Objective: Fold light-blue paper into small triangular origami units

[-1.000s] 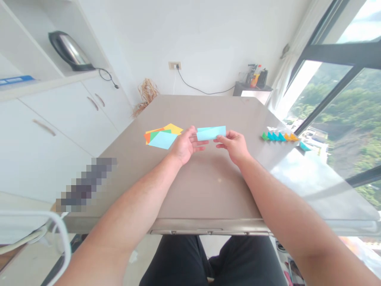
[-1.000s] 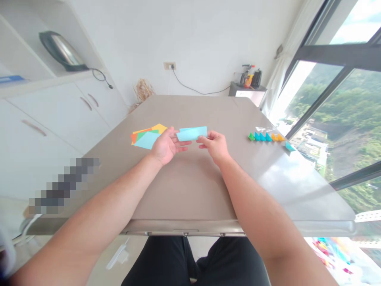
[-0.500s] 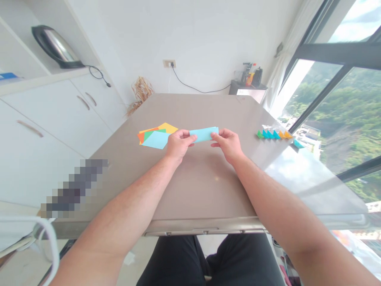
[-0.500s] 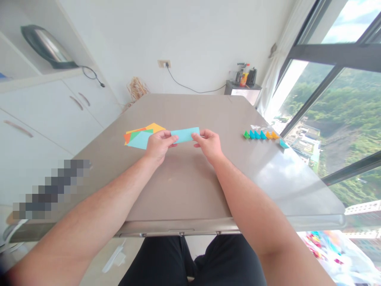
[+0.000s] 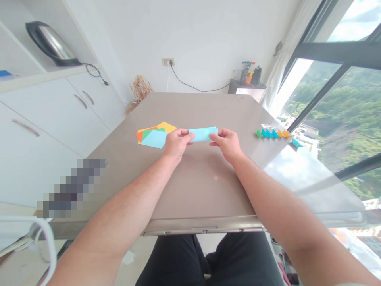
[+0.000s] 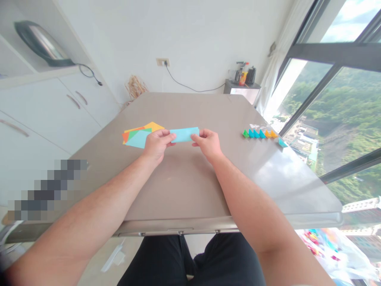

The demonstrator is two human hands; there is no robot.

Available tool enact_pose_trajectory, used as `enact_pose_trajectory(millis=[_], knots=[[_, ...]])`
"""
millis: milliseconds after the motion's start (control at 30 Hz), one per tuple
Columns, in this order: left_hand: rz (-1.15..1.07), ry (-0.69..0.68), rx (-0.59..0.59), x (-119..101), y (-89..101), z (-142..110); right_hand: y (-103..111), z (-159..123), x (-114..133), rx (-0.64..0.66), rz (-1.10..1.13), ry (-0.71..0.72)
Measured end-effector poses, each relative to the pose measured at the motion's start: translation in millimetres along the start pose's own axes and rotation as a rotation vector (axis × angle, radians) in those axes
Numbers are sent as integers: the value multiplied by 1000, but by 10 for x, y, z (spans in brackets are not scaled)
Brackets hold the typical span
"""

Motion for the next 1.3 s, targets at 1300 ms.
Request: enact_pose_trajectory(millis=[1300], knots=[[362,-94,253,-99,-170,-102,-163,-123,191,265,-417,-11]])
Point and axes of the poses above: each hand's wrist, its own z-axis towards the middle knuckle, its own y-axis out of the back of the hand, x = y × z, the point moved 8 cm from there along z, towards the middle knuckle, and after that the axes turned 3 degrees about z, right-handed, at the moved point
